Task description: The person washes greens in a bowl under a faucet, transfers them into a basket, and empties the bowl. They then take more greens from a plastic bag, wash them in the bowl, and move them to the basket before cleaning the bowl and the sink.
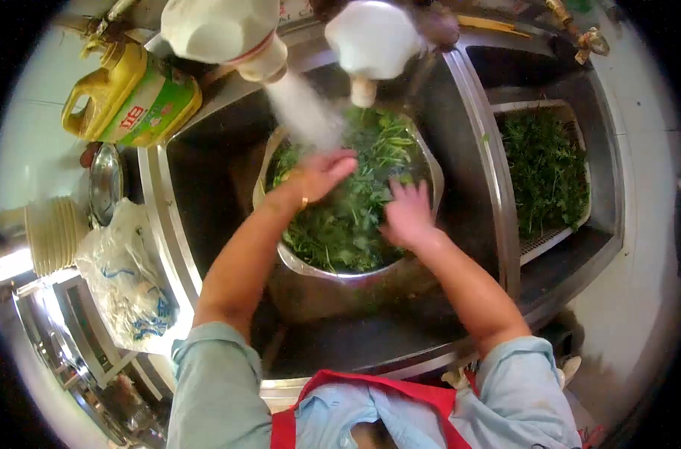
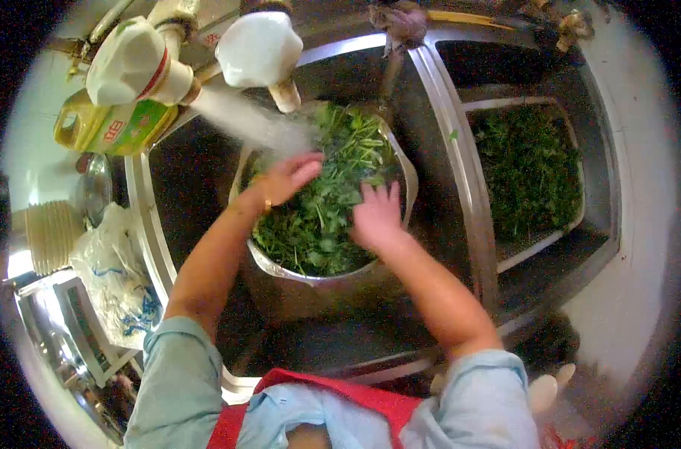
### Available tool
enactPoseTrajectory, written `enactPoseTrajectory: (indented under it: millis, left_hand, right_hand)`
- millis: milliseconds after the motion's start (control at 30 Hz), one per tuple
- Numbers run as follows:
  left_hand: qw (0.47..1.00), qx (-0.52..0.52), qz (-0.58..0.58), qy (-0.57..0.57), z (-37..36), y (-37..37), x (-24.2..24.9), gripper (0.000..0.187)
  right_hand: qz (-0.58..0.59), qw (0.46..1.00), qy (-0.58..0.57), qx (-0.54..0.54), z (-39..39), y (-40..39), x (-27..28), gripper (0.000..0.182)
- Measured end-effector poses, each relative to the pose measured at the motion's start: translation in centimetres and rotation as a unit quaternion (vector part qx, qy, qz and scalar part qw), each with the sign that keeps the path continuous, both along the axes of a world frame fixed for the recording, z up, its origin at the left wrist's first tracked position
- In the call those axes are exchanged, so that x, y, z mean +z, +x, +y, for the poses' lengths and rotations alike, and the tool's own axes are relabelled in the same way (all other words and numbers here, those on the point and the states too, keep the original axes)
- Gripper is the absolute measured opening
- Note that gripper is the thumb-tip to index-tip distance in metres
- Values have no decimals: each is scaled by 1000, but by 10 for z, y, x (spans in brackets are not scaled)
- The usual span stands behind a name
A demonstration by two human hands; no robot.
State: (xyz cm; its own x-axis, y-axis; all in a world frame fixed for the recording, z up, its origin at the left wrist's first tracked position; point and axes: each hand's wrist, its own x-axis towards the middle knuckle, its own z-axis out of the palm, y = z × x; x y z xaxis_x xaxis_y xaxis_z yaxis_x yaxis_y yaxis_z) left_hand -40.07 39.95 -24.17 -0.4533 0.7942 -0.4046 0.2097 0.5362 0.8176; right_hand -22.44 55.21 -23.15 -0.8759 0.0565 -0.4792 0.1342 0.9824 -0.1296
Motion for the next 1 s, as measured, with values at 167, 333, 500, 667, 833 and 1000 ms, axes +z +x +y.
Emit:
enactPoseTrajectory:
  millis: [167, 333, 500, 667, 833, 1000]
  left_hand:
    - [970, 103, 173, 139, -77, 0, 0, 58]
    - [968, 17, 240, -75, -53, 23, -13, 134]
    - [985, 37, 128, -114, -34, -2, -61, 122]
    - [992, 79, 21, -101, -24, -20, -64, 86]
    - [972, 194, -36, 130, -46, 16, -45, 66]
    - [943, 222, -87, 231, -31, 44, 31, 59]
  right_hand:
    - [191, 678, -546, -454, 6, 51, 11, 77]
    - [164, 570, -551, -587, 19, 8, -51, 103]
    - [-57, 547, -480, -684, 48, -41, -141, 110]
    - [-36, 670, -535, -513, 55, -44, -269, 78]
    - [-30, 760, -519, -391, 40, -8, -237, 39]
    - [62, 715, -562, -412, 46, 3, -148, 34]
